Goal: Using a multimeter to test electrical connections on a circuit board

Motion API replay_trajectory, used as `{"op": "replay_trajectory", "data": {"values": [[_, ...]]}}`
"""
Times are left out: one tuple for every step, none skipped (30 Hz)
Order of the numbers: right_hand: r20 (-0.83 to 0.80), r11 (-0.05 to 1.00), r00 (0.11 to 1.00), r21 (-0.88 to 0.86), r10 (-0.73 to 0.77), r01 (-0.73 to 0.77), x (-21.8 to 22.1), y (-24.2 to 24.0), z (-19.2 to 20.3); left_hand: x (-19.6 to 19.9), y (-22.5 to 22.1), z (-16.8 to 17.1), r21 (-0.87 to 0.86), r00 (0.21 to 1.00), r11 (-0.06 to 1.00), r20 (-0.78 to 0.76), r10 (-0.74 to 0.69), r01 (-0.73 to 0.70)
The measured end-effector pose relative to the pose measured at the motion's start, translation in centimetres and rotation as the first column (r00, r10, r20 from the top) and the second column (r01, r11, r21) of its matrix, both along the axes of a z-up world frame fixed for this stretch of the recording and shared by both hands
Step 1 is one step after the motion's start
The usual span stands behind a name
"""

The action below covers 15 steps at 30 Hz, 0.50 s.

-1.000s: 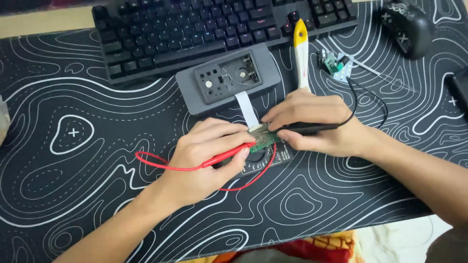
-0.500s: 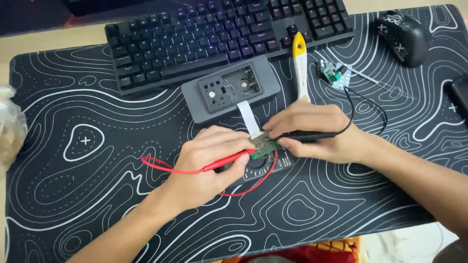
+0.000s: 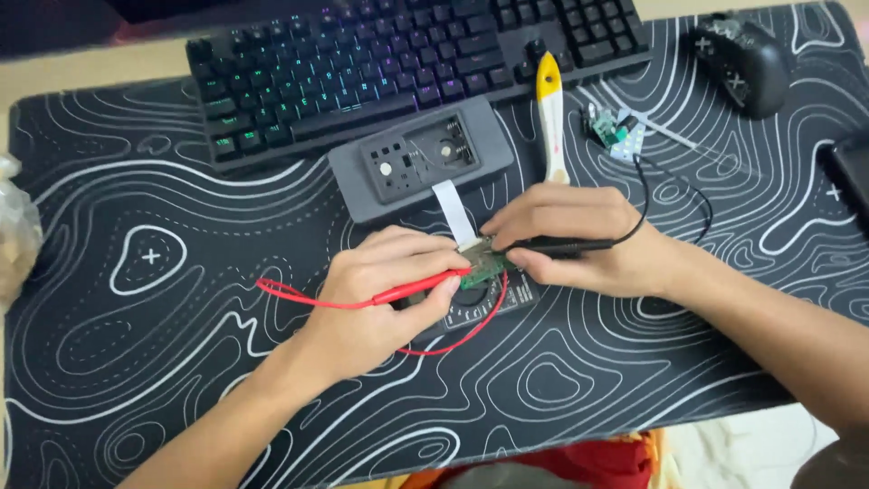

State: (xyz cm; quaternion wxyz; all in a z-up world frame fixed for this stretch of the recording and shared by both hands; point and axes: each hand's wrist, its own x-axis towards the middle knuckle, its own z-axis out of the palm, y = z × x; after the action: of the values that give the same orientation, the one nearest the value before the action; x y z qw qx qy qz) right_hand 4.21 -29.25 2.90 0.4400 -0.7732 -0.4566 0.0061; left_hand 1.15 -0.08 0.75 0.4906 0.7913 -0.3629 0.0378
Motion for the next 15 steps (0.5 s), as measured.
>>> {"op": "replay_trajectory", "data": {"values": [[-0.010,1.000,1.000,0.001,0.006,-0.006,-0.16,-0.01,0.02,-0.14,-0.01,-0.07,0.001,1.000,1.000,-0.001,0.003,-0.003],[-0.019,1.000,1.000,-0.002,0.005,-0.005,-0.33,-0.08,-0.08,-0.23,-0.03,-0.06,-0.003,1.000,1.000,-0.010,0.003,-0.003],[-0.021,1.000,1.000,-0.012,-0.007,0.007,-0.50,-0.12,-0.11,-0.32,-0.02,0.03,-0.003,1.000,1.000,-0.003,0.001,-0.001],[-0.007,1.000,1.000,-0.021,-0.011,0.011,-0.16,-0.05,-0.02,-0.09,0.08,0.22,-0.002,1.000,1.000,0.019,0.008,-0.008],[-0.001,1.000,1.000,-0.023,-0.004,0.004,-0.06,-0.04,0.11,0.00,0.17,0.17,-0.004,1.000,1.000,0.026,0.014,-0.014],[-0.014,1.000,1.000,-0.024,-0.007,0.007,-0.17,-0.02,0.16,-0.06,0.29,0.11,0.000,1.000,1.000,0.013,0.014,-0.014],[-0.028,1.000,1.000,-0.026,-0.010,0.009,-0.27,-0.03,0.16,-0.11,0.37,0.02,0.004,1.000,1.000,0.000,0.013,-0.013],[-0.035,1.000,0.999,-0.026,-0.012,0.011,-0.35,0.01,0.13,-0.27,0.29,-0.12,0.003,1.000,1.000,-0.008,0.011,-0.011],[-0.037,1.000,0.999,-0.029,-0.010,0.009,-0.44,0.03,0.12,-0.42,0.18,-0.24,0.003,1.000,1.000,0.010,0.023,-0.023],[-0.026,0.999,1.000,-0.031,-0.008,0.007,-0.18,0.08,0.22,-0.23,0.10,-0.27,0.003,0.999,0.999,0.041,0.035,-0.036],[-0.021,0.999,1.000,-0.031,-0.009,0.008,-0.08,0.03,0.22,-0.06,0.07,-0.17,0.003,0.998,0.999,0.045,0.035,-0.035],[-0.029,0.999,1.000,-0.034,-0.009,0.008,-0.12,0.01,0.18,-0.09,0.06,-0.11,0.006,0.998,0.999,0.046,0.031,-0.031],[-0.037,0.999,0.999,-0.037,-0.009,0.008,-0.18,-0.03,0.11,-0.12,0.04,-0.06,0.009,0.998,1.000,0.047,0.028,-0.028],[-0.039,0.999,0.999,-0.038,-0.011,0.010,-0.14,0.02,0.00,-0.16,0.14,0.03,0.008,0.999,1.000,0.045,0.025,-0.026],[-0.042,0.999,0.999,-0.037,-0.011,0.009,-0.10,0.04,-0.11,-0.19,0.22,0.12,0.003,0.999,1.000,0.042,0.025,-0.025]]}}
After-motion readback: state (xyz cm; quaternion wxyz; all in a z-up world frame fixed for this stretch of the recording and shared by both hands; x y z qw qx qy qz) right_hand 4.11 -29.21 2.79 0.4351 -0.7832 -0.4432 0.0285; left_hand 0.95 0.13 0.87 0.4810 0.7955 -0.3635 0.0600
